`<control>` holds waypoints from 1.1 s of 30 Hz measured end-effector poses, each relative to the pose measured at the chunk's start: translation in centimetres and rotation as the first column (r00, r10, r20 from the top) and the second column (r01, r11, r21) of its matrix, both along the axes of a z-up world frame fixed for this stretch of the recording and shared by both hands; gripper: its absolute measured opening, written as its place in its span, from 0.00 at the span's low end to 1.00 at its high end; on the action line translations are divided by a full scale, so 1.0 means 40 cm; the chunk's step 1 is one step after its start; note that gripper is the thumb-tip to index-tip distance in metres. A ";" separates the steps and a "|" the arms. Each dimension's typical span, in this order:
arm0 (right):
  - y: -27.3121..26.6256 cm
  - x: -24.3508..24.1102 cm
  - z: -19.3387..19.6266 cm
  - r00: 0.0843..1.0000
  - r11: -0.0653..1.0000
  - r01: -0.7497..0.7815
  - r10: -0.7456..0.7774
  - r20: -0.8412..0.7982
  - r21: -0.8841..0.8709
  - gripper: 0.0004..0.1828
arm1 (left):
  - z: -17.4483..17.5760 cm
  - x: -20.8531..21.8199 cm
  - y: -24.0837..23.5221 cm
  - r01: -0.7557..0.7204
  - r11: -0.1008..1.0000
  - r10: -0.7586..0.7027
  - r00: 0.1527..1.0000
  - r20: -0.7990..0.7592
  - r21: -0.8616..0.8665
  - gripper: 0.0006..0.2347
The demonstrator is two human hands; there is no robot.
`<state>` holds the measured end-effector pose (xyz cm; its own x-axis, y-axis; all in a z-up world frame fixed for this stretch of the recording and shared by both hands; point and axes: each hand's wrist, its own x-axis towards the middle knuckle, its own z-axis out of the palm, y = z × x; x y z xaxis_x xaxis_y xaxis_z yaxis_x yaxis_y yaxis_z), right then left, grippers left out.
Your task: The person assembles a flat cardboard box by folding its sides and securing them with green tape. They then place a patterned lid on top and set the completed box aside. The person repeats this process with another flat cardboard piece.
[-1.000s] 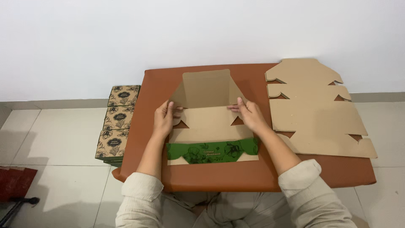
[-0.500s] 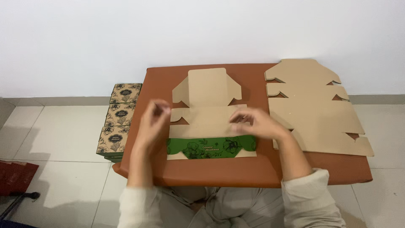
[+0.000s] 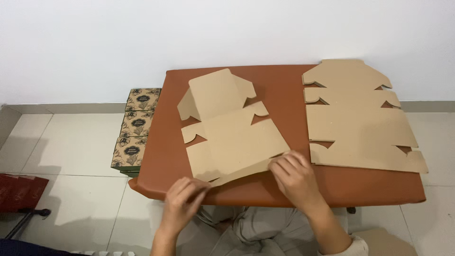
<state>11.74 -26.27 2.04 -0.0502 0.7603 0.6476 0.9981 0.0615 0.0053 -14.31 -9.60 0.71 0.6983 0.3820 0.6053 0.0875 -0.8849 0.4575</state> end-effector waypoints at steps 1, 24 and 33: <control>-0.001 0.004 -0.008 0.997 0.997 0.077 -0.078 0.028 0.011 0.08 | -0.012 0.007 -0.010 0.060 0.998 -0.060 0.998 0.024 -0.027 0.04; -0.074 -0.117 -0.079 0.968 0.983 -0.145 0.116 -0.221 -0.116 0.13 | -0.031 0.025 -0.063 0.349 0.927 -0.365 0.924 -0.116 -0.139 0.32; -0.085 -0.086 -0.088 0.874 0.960 -0.275 0.270 -0.405 0.047 0.12 | 0.015 0.038 0.029 0.173 0.943 -0.062 0.930 -0.362 0.283 0.26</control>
